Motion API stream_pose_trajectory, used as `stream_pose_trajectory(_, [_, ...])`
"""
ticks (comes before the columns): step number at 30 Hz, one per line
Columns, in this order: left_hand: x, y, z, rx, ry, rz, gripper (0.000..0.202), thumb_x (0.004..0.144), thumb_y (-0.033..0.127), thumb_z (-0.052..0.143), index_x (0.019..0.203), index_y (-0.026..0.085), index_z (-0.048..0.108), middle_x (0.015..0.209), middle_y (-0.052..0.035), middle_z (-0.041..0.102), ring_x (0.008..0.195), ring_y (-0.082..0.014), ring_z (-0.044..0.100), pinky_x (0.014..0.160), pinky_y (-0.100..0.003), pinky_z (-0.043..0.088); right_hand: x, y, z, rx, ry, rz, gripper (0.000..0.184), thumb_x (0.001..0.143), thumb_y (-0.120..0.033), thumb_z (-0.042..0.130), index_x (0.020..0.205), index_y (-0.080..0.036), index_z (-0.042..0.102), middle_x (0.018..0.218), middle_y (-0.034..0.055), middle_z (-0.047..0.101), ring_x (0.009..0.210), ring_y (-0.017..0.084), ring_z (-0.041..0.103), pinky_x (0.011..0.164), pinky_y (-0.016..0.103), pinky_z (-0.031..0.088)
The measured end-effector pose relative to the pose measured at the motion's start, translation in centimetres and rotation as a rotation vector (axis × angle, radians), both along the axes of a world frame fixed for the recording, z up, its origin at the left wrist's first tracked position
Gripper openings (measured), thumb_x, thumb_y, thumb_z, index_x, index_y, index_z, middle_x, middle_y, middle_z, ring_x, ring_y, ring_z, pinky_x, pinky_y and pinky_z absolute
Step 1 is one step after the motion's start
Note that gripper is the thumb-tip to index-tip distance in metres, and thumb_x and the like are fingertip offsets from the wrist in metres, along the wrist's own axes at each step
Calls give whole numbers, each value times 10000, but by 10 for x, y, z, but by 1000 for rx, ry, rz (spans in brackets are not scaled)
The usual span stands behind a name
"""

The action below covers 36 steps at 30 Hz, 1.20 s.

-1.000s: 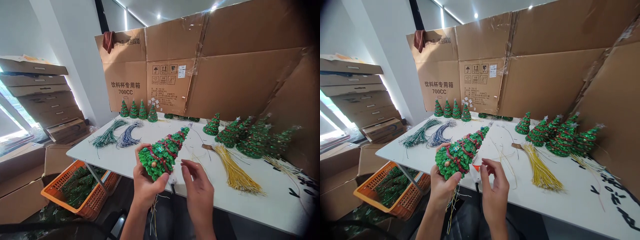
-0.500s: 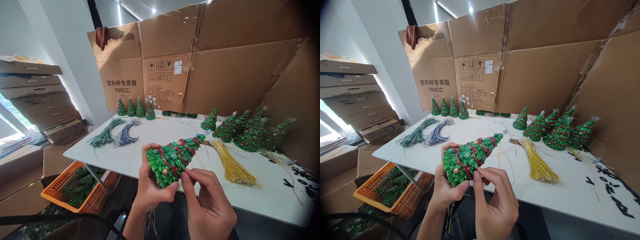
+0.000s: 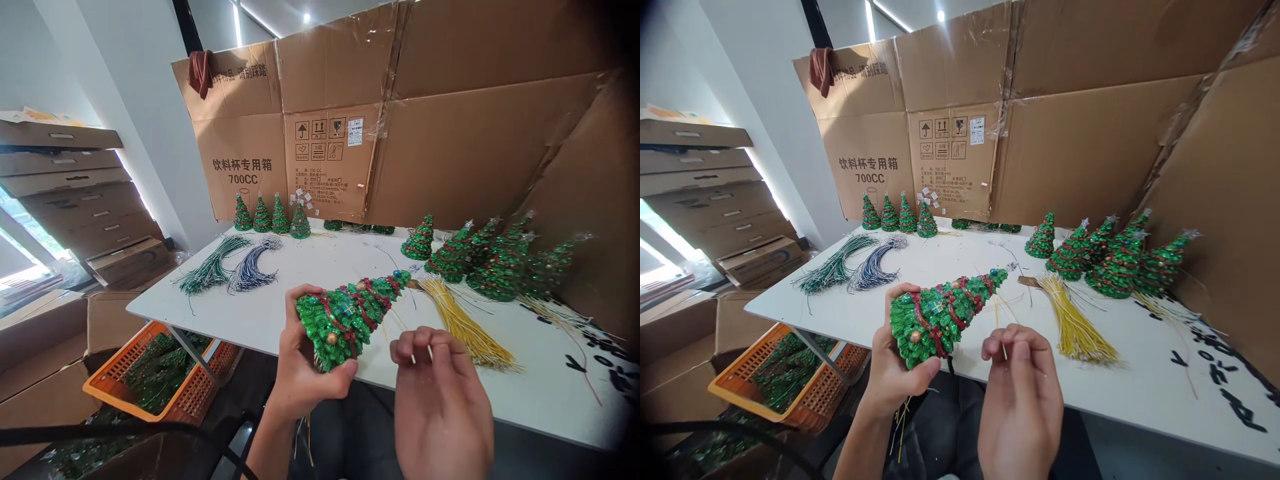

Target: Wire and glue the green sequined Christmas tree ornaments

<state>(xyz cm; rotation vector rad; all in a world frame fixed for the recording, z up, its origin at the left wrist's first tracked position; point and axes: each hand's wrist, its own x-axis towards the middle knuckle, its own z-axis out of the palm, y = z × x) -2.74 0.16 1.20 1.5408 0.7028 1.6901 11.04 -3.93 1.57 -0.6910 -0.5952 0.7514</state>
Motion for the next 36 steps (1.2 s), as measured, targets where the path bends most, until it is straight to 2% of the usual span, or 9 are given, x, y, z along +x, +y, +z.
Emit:
stream_pose_trajectory(3, [0,0,-2,-64,-52,-49,493,750,484,897,1139,240,719,1220,-117,610,1025,-313,713,840,-432,646,7,9,-6,-126,156,19,222,1007,-447,691,883,-270,740,981,6,630,906,173,607,840,329,505])
stream_pose_trajectory(6, [1,-1,-6,-129,-139,-151,706,739,513,932,1337,263,652,1228,-118,637,954,-299,735,795,-431,656,1,13,-8,-187,166,209,309,985,-551,696,1058,-269,799,1185,68,738,1166,269,684,1008,453,557])
stream_pose_trajectory(9, [0,-2,-8,-170,-132,-251,568,755,533,943,1201,237,753,1391,-147,575,1097,-341,733,901,-465,667,-14,10,-6,-172,184,429,486,983,-647,678,1378,-368,718,1480,41,702,1481,317,570,1147,551,540])
stream_pose_trajectory(11, [-2,-2,-7,-189,-71,-288,481,769,568,938,1058,207,806,1448,-157,541,1238,-392,689,995,-492,653,-24,5,-5,-197,213,451,609,963,-660,713,1513,-416,618,1560,12,667,1554,302,513,1184,563,538])
stream_pose_trajectory(13, [-5,-3,-6,-190,-13,-308,508,768,627,926,1020,197,828,1450,-170,546,1339,-432,634,1071,-528,629,-30,2,-6,-233,252,430,728,928,-669,759,1577,-413,553,1583,14,655,1557,301,518,1210,573,528])
stream_pose_trajectory(17, [-12,0,-2,-76,54,-344,607,842,772,771,1084,223,863,1512,-177,535,1485,-479,504,1240,-624,487,-30,0,-5,-214,281,379,728,932,-659,763,1581,-404,555,1633,8,612,1565,286,512,1268,556,476])
stream_pose_trajectory(22, [-15,5,-5,3,120,-300,528,1033,651,526,1076,260,879,1615,-113,487,1437,-439,545,1251,-606,468,-28,-1,0,-166,278,349,700,965,-614,749,1604,-455,511,1679,-14,561,1583,276,488,1293,567,437])
stream_pose_trajectory(30, [-14,6,-8,22,149,-218,303,1063,439,627,993,260,861,1455,-136,557,1264,-339,614,1126,-506,536,-27,-4,4,-210,300,414,580,952,-678,704,1451,-384,691,1573,37,670,1541,334,541,1218,620,516])
stream_pose_trajectory(36, [-5,6,-6,68,171,-80,196,986,415,774,920,247,851,1377,-134,605,1211,-319,628,1024,-447,560,-27,-2,4,-242,312,421,570,901,-711,747,1369,-384,760,1545,18,693,1493,318,598,1269,575,467])
